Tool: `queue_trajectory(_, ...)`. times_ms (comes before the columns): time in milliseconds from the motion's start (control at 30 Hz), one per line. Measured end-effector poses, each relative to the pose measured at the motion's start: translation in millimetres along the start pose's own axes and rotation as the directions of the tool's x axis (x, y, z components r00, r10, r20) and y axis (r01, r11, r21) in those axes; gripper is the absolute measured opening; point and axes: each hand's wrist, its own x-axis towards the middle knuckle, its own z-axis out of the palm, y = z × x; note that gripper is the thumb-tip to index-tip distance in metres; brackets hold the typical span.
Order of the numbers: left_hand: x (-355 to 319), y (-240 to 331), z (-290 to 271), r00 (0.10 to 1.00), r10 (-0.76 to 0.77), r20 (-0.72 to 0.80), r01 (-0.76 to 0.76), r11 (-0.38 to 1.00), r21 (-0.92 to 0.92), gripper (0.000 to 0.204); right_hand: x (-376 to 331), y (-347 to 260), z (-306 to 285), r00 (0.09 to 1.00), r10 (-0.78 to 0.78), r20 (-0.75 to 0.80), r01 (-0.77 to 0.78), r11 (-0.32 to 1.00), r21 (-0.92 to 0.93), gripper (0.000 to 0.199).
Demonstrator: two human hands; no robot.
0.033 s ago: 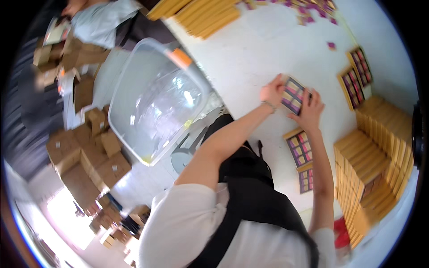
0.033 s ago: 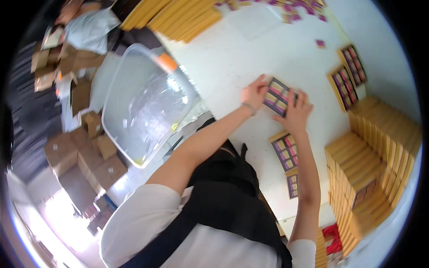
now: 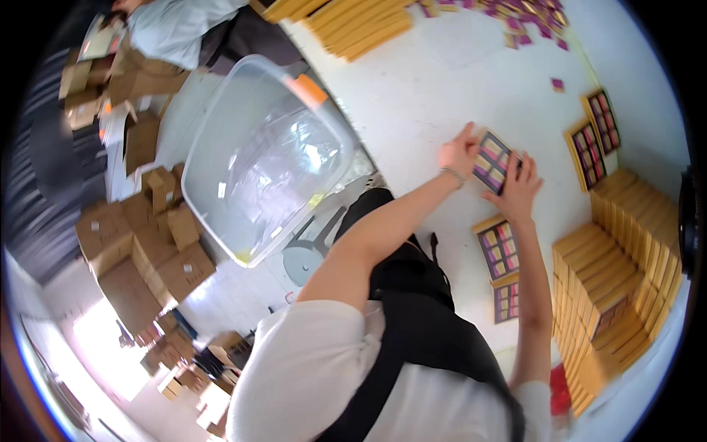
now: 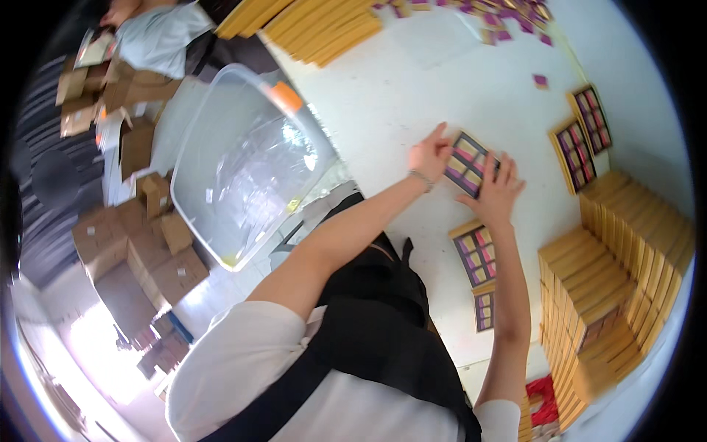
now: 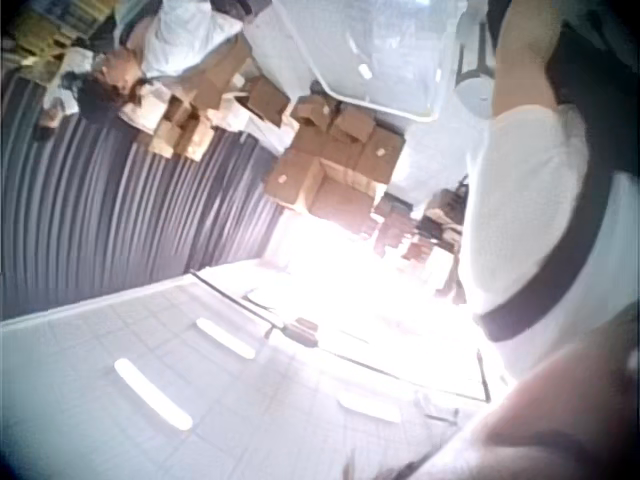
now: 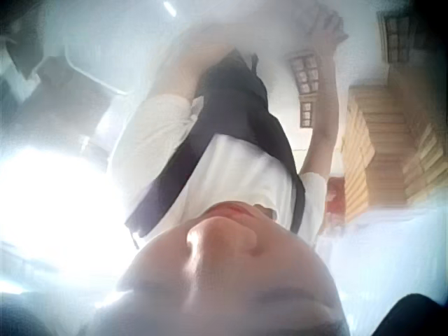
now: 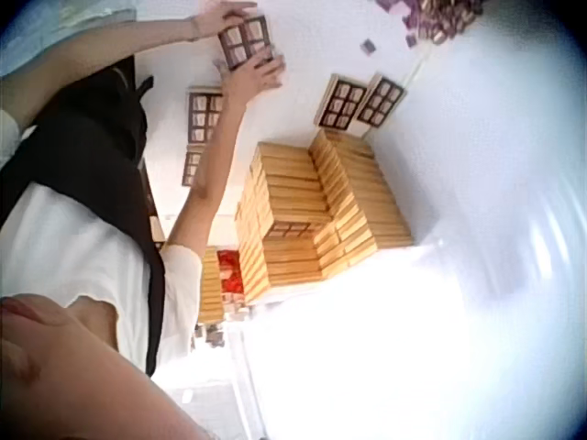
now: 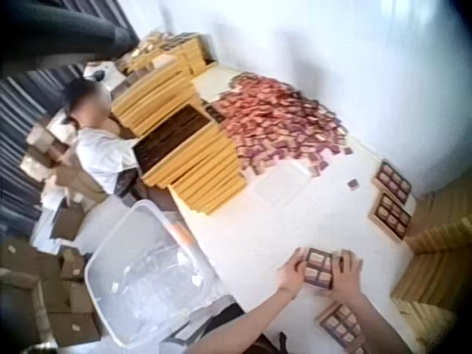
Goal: The person places small pink and gold wrapped items into the compartments of black trays with gold borders. They then cover the filled trays with clear plastic sheets and stack them on the table. The person also handles stacks of empty trays and plastic sheets during the process.
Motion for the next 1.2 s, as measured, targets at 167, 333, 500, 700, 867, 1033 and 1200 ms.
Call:
queue_trajectory(167, -7.3, -19.7, -23.9, 0.997, -0.041, -0.071, 0.022, 0.967, -0.254, 0.059, 9.1, -20.2, 1.3, 0.996, -0.082, -0.043, 0.078, 0.993, -0.090, 0.104)
queue_trajectory(333, -11.0, -72.4, -152.6, 0.841, 0.011, -0.541, -0.161, 0.960, -0.230, 0.030, 27.0, -47.0, 32.5, 0.946, -0.076, -0.314, -0.002, 0.971, -0.241, 0.069)
queue_trajectory(500, 32.9, -282.0, -320.3, 0.691, -0.079, -0.719, 0.364, 0.897, 0.251, 0.031, 39.7, -67.4, 40.6, 0.950, -0.034, -0.310, -0.060, 0.955, -0.289, 0.065)
queue_trajectory(700, 144.0, -400.4, -357.8, 0.867, 0.058, -0.494, 0.423, 0.437, 0.794, 0.034, 43.2, -68.3, 37.2, 0.954, -0.063, -0.292, -0.013, 0.968, -0.252, 0.066)
queue_trajectory(867, 153.8, -400.5, -379.0, 0.889, -0.023, -0.457, 0.319, 0.748, 0.583, 0.022, 42.1, -76.1, 33.7, 0.956, -0.069, -0.286, 0.014, 0.982, -0.189, 0.067)
queue_trajectory(1033, 54.7, -326.8, -413.5, 0.781, 0.040, -0.623, 0.082, 0.983, 0.167, 0.029, -4.9, -55.6, 45.9, 0.964, 0.016, -0.265, -0.092, 0.957, -0.277, 0.070)
queue_trajectory(1200, -70.0, -195.7, -427.3, 0.869, 0.406, -0.284, -0.157, 0.770, 0.619, 0.024, -91.0, -21.8, 46.7, 0.969, 0.193, -0.152, -0.219, 0.958, -0.183, 0.074)
